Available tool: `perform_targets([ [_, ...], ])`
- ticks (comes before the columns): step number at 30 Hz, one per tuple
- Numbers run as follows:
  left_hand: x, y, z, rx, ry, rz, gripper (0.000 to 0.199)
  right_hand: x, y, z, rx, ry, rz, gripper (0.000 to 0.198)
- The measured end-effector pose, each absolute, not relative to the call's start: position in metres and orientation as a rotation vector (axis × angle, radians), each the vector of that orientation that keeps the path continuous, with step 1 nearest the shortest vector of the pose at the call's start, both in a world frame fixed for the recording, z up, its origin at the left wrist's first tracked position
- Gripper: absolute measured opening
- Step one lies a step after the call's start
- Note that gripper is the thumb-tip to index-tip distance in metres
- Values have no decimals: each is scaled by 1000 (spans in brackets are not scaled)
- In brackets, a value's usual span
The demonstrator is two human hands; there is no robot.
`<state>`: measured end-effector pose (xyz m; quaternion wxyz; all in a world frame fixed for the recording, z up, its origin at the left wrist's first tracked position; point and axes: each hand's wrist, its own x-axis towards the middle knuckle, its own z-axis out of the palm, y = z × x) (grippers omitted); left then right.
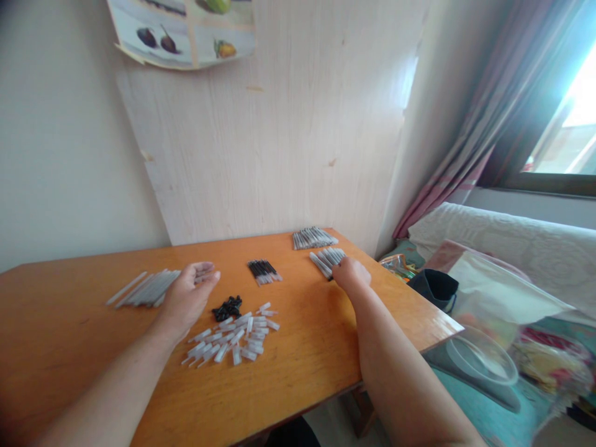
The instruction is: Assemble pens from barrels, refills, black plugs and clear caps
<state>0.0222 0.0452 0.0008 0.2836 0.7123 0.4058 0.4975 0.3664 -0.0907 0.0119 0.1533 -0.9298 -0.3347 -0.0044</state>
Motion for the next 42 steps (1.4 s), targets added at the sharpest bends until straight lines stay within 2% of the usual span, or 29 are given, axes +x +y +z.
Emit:
perform_targets([
  [20, 21, 46, 0, 1959, 1118, 1331, 42, 363, -86, 5, -2713, -1046, 21, 30],
  [30, 20, 46, 1, 1940, 1122, 1341, 42, 364, -90, 12, -2539, -832, -123, 37],
  [42, 17, 50, 6, 1810, 1124, 1381, 39, 350, -86, 11, -2450, -937, -169, 36],
])
